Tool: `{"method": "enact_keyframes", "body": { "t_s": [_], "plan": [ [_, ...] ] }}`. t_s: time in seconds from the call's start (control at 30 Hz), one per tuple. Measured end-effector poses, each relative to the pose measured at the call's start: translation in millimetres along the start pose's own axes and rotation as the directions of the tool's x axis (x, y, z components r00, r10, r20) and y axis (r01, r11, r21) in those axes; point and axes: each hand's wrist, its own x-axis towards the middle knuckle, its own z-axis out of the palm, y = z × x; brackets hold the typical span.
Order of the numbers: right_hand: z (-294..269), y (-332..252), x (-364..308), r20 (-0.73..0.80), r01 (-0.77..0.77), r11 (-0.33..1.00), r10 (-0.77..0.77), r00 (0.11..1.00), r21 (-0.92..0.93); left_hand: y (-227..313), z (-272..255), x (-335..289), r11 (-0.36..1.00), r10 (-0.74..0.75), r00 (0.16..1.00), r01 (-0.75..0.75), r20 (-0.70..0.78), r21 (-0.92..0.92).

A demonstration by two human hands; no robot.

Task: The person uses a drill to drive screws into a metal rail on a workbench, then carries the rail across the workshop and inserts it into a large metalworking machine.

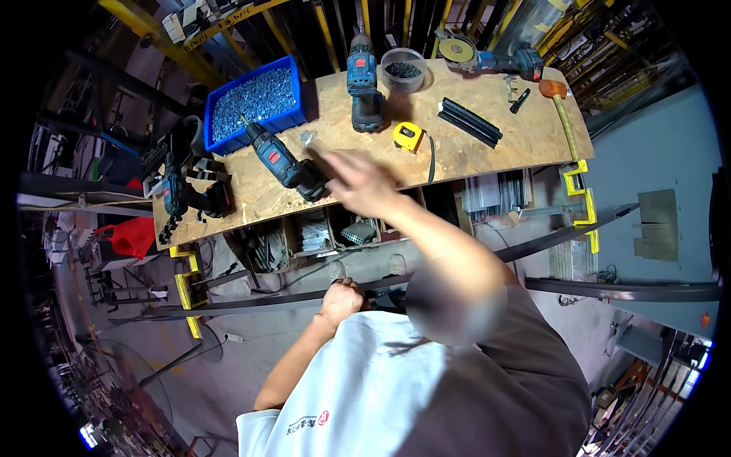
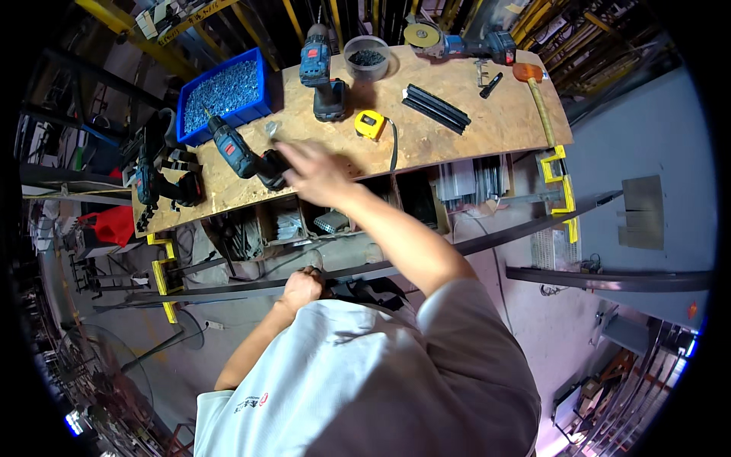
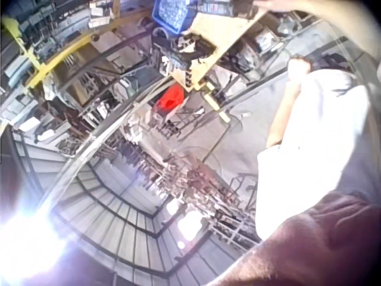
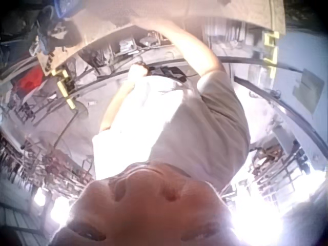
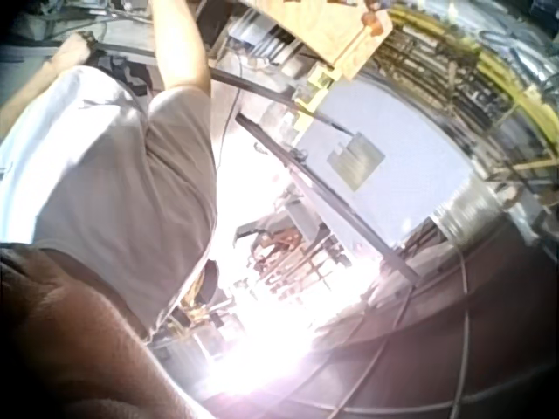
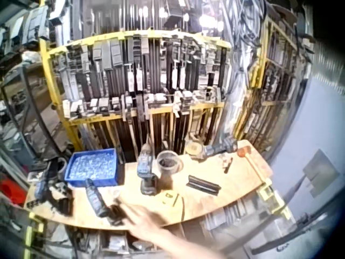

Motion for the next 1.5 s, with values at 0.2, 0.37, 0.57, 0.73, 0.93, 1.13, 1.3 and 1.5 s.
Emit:
{"method": "enact_keyframes", "body": {
  "t_s": [0.2,0.37,0.57,0.73,0.93,1.13,1.3,1.5],
  "plan": [
    [-148,168,-73,-0.427,-0.475,0.576,0.228,0.875,-0.666,22,-14,33,0.992,0.121,0.99,-0.122,0.072,0.016],
    [-174,188,-94,-0.303,-0.497,0.562,0.405,0.862,-0.661,30,1,46,0.984,0.167,0.986,-0.165,-0.029,0.066],
    [-165,190,-90,-0.197,-0.26,0.788,0.178,0.964,-0.558,29,-10,29,0.988,0.031,0.982,-0.059,-0.188,-0.145],
    [-141,162,-127,-0.521,-0.462,0.848,0.525,0.673,0.258,-22,-30,-41,0.936,-0.265,0.937,0.193,-0.227,-0.296],
    [-110,72,-109,-0.208,-0.474,0.49,0.822,0.529,0.731,-107,-22,-153,0.927,-0.352,0.896,0.295,-0.271,-0.232],
    [-80,-11,-104,-0.019,-0.495,0.159,0.961,0.275,0.854,-212,-31,-242,0.933,-0.297,0.955,0.288,-0.008,-0.216],
    [25,-135,-122,-0.144,-0.578,0.298,0.944,0.297,0.76,-298,8,-311,0.953,-0.299,0.938,0.304,0.175,-0.001],
    [196,-241,-43,-0.099,-0.671,0.585,0.782,0.615,0.456,-316,31,-320,0.984,-0.162,0.987,0.162,0.008,-0.079]
  ]
}}
